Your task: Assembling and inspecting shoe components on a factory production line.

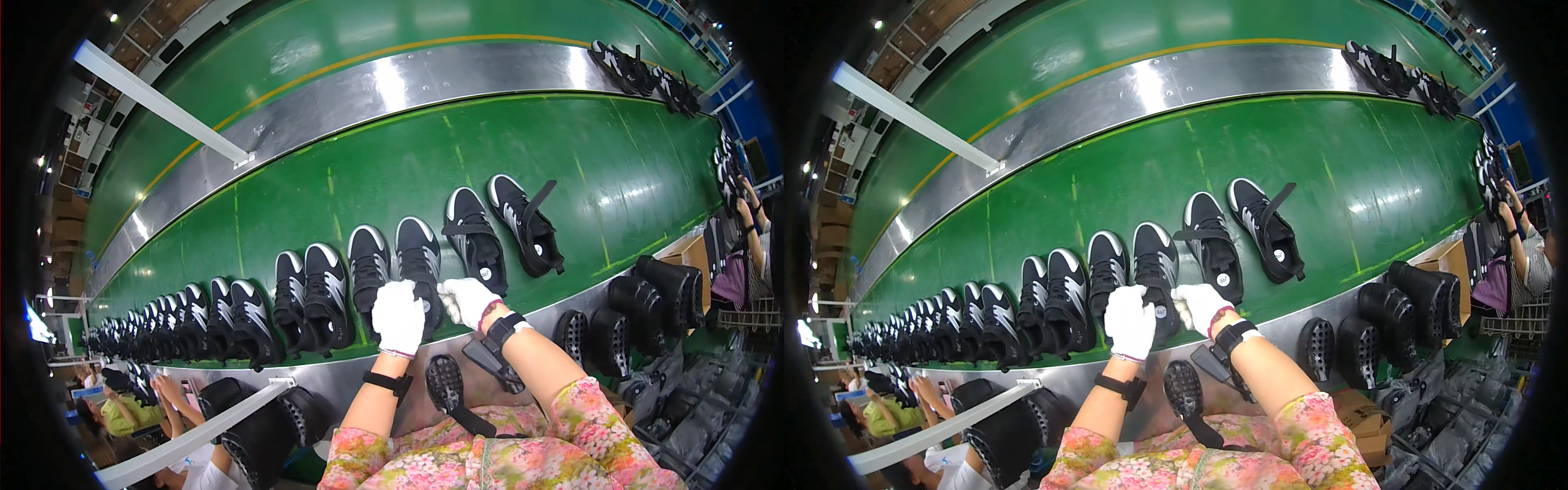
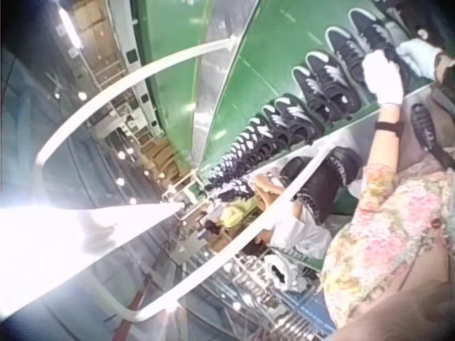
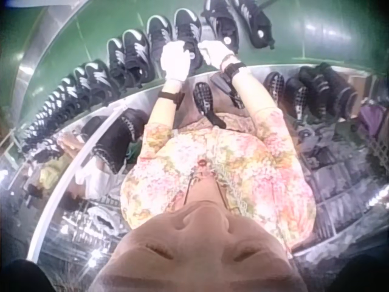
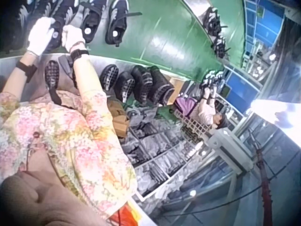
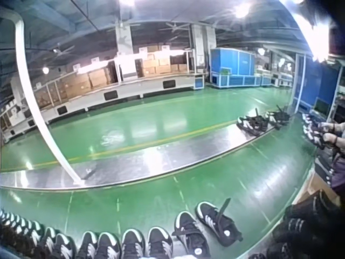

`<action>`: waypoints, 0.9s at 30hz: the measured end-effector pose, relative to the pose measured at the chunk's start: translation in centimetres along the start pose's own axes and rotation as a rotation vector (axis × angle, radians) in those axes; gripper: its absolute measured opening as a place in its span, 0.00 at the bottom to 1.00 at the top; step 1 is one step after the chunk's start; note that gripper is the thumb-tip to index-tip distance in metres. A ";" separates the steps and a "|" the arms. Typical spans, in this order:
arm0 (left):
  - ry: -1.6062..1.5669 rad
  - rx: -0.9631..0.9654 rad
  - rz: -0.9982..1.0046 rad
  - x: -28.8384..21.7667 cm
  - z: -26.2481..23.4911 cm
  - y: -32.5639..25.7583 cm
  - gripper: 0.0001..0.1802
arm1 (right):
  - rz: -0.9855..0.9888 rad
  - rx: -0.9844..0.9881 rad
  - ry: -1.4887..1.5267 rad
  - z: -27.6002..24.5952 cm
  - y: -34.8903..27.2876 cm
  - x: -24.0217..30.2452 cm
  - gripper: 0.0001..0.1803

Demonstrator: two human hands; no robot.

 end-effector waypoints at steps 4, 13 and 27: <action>0.003 0.011 -0.018 -0.2 0.2 0.0 0.18 | 0.017 -0.157 -0.264 -0.7 -0.9 0.1 0.12; -0.023 -0.126 0.070 -0.2 -3.3 -2.5 0.14 | -0.241 -0.035 -0.722 -0.8 -11.8 2.1 0.08; -0.395 0.382 -0.349 0.0 4.6 -17.2 0.25 | -0.608 0.301 -1.727 2.0 -17.7 -10.3 0.11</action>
Point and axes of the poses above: each hand's wrist, its own y-axis towards the middle knuckle, its own z-axis out of the palm, x = y × z, the point moved 5 cm from there along y, towards the middle knuckle, and after that the axes turned 7 degrees about x, right-handed, at the moved point
